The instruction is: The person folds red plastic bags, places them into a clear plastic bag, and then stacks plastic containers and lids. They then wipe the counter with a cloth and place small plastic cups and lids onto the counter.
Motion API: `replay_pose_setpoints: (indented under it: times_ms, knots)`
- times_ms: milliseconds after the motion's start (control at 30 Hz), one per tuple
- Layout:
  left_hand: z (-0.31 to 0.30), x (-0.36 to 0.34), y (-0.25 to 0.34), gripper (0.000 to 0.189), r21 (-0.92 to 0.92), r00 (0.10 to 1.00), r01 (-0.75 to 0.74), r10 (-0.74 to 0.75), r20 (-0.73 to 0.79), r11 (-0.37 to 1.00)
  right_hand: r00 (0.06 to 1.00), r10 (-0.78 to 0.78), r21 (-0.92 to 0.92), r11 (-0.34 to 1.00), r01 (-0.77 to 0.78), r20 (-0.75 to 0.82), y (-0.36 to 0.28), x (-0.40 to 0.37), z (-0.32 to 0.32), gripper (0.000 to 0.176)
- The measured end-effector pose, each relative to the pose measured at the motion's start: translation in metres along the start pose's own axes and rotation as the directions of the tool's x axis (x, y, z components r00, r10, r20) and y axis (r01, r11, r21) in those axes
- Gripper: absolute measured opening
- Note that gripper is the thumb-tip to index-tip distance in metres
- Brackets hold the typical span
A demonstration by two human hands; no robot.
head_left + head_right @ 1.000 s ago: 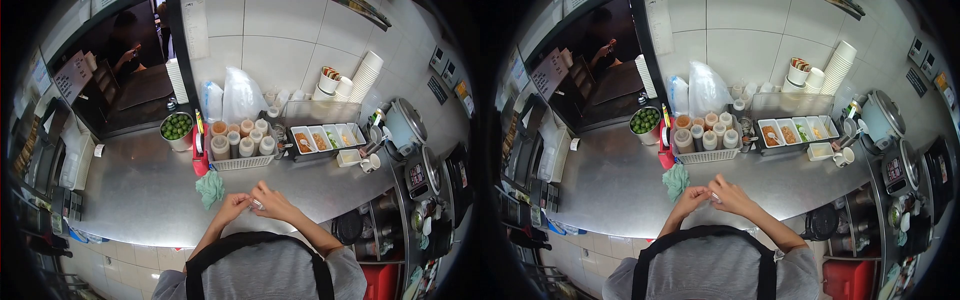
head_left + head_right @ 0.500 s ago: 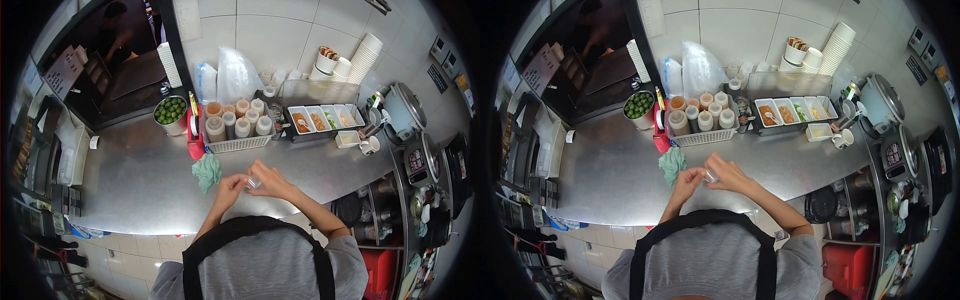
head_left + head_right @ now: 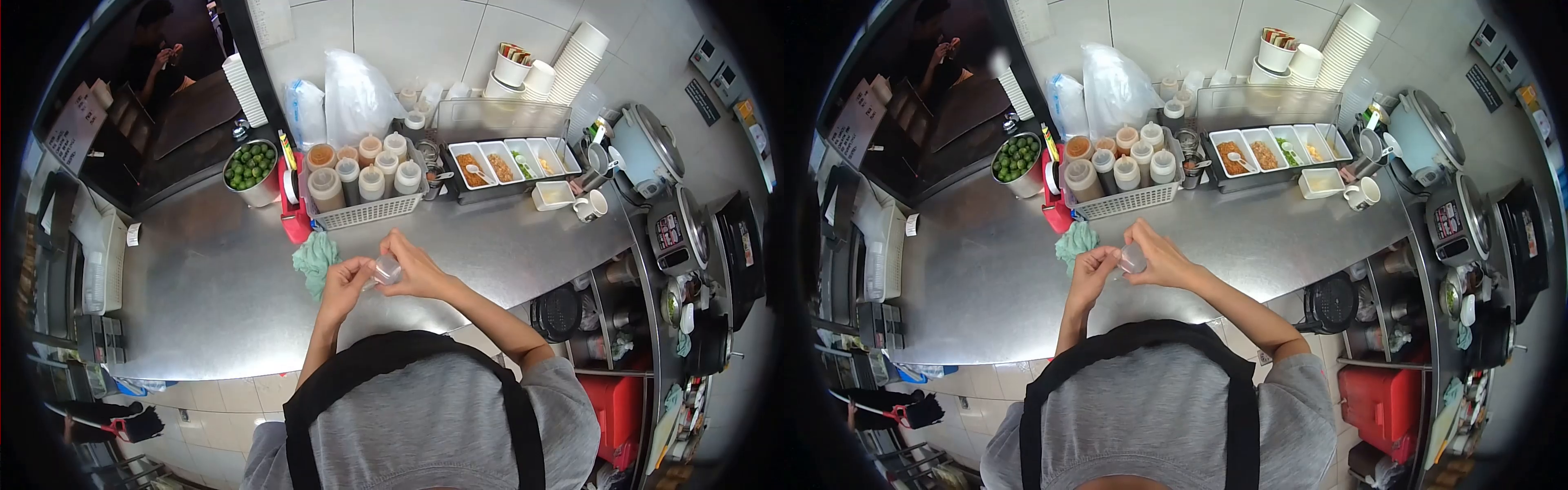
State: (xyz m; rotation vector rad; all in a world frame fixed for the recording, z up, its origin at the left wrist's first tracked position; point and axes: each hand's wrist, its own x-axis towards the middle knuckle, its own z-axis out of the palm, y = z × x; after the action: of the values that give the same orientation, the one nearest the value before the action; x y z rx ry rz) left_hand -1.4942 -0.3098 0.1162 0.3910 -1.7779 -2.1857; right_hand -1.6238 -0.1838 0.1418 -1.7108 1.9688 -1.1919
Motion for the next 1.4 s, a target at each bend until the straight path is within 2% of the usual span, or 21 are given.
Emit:
replay_pose_setpoints:
  times_ms: [67, 167, 267, 367, 433, 533, 667, 767, 867, 967, 1033, 1067, 1133, 1167, 1267, 1400]
  knots:
    - [-0.001, 0.002, -0.005, 0.018, -0.016, 1.0, -0.013, 0.012, -0.019, 1.0, 0.999, -0.005, 0.048, 0.999, 0.007, -0.033, 0.001, 0.001, 0.001, 0.053]
    - [0.0, 0.0, -0.012, 0.019, -0.026, 1.0, -0.007, 0.007, -0.02, 1.0, 0.992, 0.018, -0.008, 1.0, -0.017, 0.127, -0.003, 0.003, -0.01, 0.052]
    - [0.003, -0.003, -0.016, 0.019, -0.049, 1.0, 0.001, -0.002, -0.016, 0.999, 0.978, 0.052, -0.02, 0.999, -0.049, 0.202, -0.002, 0.001, -0.013, 0.051]
    - [0.005, -0.002, -0.016, 0.019, -0.021, 1.0, 0.004, -0.004, -0.009, 1.0, 0.986, 0.03, -0.004, 1.0, -0.03, 0.164, -0.003, 0.0, -0.016, 0.05]
    - [0.004, 0.0, -0.01, 0.02, 0.009, 1.0, -0.011, 0.011, -0.004, 1.0, 0.987, 0.038, -0.075, 0.997, -0.027, 0.154, -0.011, 0.0, -0.017, 0.049]
    - [0.011, -0.001, -0.008, 0.02, 0.185, 0.999, -0.008, 0.016, -0.042, 0.983, 0.989, 0.035, -0.181, 0.983, -0.009, 0.142, -0.022, 0.002, -0.016, 0.047]
    - [0.012, -0.005, -0.018, 0.018, 0.156, 0.999, -0.026, 0.029, -0.016, 0.987, 0.982, -0.02, -0.218, 0.974, 0.061, 0.186, -0.018, -0.003, -0.013, 0.046]
    - [0.014, -0.007, -0.028, 0.017, 0.125, 1.0, -0.018, 0.015, 0.024, 0.992, 0.962, -0.036, -0.171, 0.982, 0.084, 0.269, -0.008, -0.005, -0.014, 0.046]
    - [0.015, -0.007, -0.031, 0.016, 0.132, 1.0, -0.012, 0.012, 0.001, 0.991, 0.943, 0.012, -0.174, 0.984, 0.049, 0.332, -0.007, -0.004, -0.019, 0.045]
    - [0.018, -0.004, -0.023, 0.014, 0.114, 0.991, -0.081, 0.092, -0.092, 0.99, 0.992, 0.001, -0.086, 0.996, 0.01, 0.126, -0.009, -0.003, -0.016, 0.046]
    - [0.021, -0.006, -0.009, 0.013, 0.101, 0.977, -0.131, 0.146, -0.156, 0.986, 0.999, 0.041, 0.098, 0.994, -0.04, -0.01, -0.001, -0.001, -0.01, 0.047]
    - [0.024, -0.006, -0.004, 0.013, 0.228, 0.959, -0.181, 0.223, -0.174, 0.957, 0.995, 0.066, 0.191, 0.98, -0.051, -0.076, 0.002, -0.001, -0.006, 0.048]
    - [0.028, -0.008, 0.003, 0.013, 0.473, 0.905, -0.258, 0.383, -0.188, 0.842, 0.981, 0.148, 0.254, 0.961, -0.112, -0.126, -0.001, -0.004, 0.001, 0.048]
    - [0.028, -0.009, 0.004, 0.014, 0.491, 0.904, -0.242, 0.379, -0.2, 0.837, 0.972, 0.184, 0.288, 0.948, -0.136, -0.146, -0.002, -0.006, 0.003, 0.048]
    - [0.024, -0.006, -0.008, 0.016, 0.259, 0.925, -0.204, 0.272, -0.263, 0.944, 0.969, -0.043, -0.069, 0.997, 0.027, -0.242, -0.008, -0.013, 0.003, 0.039]
    - [0.031, -0.001, -0.014, 0.016, 0.157, 0.895, -0.222, 0.265, -0.36, 0.962, 0.895, -0.083, -0.081, 0.995, 0.053, -0.437, -0.001, -0.019, 0.028, 0.031]
